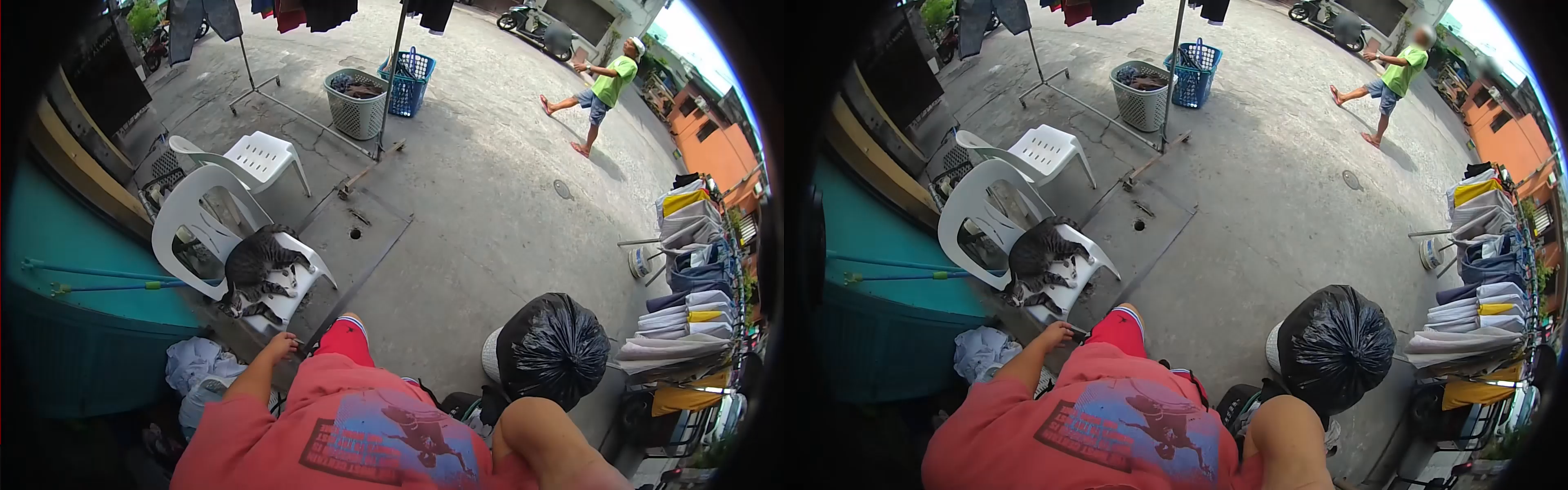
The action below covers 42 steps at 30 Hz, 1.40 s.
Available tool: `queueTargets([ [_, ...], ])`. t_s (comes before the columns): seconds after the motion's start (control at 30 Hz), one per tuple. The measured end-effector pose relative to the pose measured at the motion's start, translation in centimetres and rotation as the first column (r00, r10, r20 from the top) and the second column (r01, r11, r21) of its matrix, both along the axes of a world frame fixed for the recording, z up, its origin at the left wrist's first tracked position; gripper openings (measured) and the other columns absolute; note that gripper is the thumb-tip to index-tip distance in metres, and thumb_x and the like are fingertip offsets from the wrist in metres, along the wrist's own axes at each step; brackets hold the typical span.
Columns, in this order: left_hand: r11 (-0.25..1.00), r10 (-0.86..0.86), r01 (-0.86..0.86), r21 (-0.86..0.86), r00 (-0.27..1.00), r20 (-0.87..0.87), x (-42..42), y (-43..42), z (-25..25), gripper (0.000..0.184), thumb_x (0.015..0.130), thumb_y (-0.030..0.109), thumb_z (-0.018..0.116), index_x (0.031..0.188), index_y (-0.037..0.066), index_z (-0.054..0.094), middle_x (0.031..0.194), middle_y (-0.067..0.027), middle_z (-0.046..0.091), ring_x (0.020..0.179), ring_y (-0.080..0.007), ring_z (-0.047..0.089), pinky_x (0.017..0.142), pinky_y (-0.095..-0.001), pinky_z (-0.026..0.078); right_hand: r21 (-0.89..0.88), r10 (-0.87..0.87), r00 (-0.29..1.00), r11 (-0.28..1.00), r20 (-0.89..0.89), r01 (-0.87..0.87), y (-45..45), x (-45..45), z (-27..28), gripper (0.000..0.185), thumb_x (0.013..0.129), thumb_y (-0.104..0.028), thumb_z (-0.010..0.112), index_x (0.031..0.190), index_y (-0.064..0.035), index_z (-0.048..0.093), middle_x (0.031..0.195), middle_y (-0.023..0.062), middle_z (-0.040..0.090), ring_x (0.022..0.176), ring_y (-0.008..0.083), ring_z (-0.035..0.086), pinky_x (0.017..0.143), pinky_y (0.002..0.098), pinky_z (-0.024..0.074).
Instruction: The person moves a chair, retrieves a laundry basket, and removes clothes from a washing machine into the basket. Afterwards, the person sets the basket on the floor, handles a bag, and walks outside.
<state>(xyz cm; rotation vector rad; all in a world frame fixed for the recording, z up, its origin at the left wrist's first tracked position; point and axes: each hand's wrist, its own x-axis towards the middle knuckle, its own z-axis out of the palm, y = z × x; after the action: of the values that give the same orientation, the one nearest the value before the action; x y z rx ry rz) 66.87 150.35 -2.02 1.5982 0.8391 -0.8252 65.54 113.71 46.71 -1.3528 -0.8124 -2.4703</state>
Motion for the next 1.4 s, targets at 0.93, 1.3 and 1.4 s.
queueTargets([
  [0.93, 0.319, 0.807, -0.872, -0.372, 0.043, 0.589, 44.6, 13.4, 12.2, 0.043, 0.077, 0.026, 0.041, 0.114, 0.010, 0.028, 0.111, -0.0078, 0.039, 0.097, -0.0186, 0.042, 0.069, -0.0331, 0.037, 0.799, 0.093, -0.801, -0.072, -0.591, -0.598, 14.4, 61.5, -11.0, 0.045, 0.079, -0.039, 0.039, 0.107, -0.0034, 0.036, 0.074, 0.0162, 0.054, 0.069, 0.0224, 0.053, 0.060, 0.0305, 0.0410],
  [1.3, 0.040, 0.695, -0.985, -0.169, -0.094, 0.713, 45.4, 24.1, 15.3, 0.067, 0.069, 0.043, 0.050, 0.120, 0.012, 0.020, 0.123, -0.0082, 0.025, 0.115, -0.0221, 0.021, 0.088, -0.0431, 0.018, 0.593, 0.183, -0.981, 0.783, 0.067, 0.187, 11.4, 78.7, -37.5, 0.023, 0.077, -0.019, 0.041, 0.098, -0.0097, 0.042, 0.085, 0.0054, 0.055, 0.071, 0.0114, 0.051, 0.059, 0.0237, 0.0383],
  [1.4, 0.010, 0.729, -0.997, -0.073, -0.043, 0.683, 46.4, 27.8, 14.7, 0.077, 0.063, 0.043, 0.055, 0.121, 0.008, 0.020, 0.120, -0.0112, 0.028, 0.111, -0.0224, 0.025, 0.088, -0.0408, 0.019, 0.494, 0.357, -0.926, 0.786, 0.126, 0.371, 10.6, 79.7, -42.6, 0.022, 0.077, -0.018, 0.041, 0.097, -0.0106, 0.042, 0.083, 0.0057, 0.055, 0.070, 0.0132, 0.052, 0.057, 0.0261, 0.0394],
])
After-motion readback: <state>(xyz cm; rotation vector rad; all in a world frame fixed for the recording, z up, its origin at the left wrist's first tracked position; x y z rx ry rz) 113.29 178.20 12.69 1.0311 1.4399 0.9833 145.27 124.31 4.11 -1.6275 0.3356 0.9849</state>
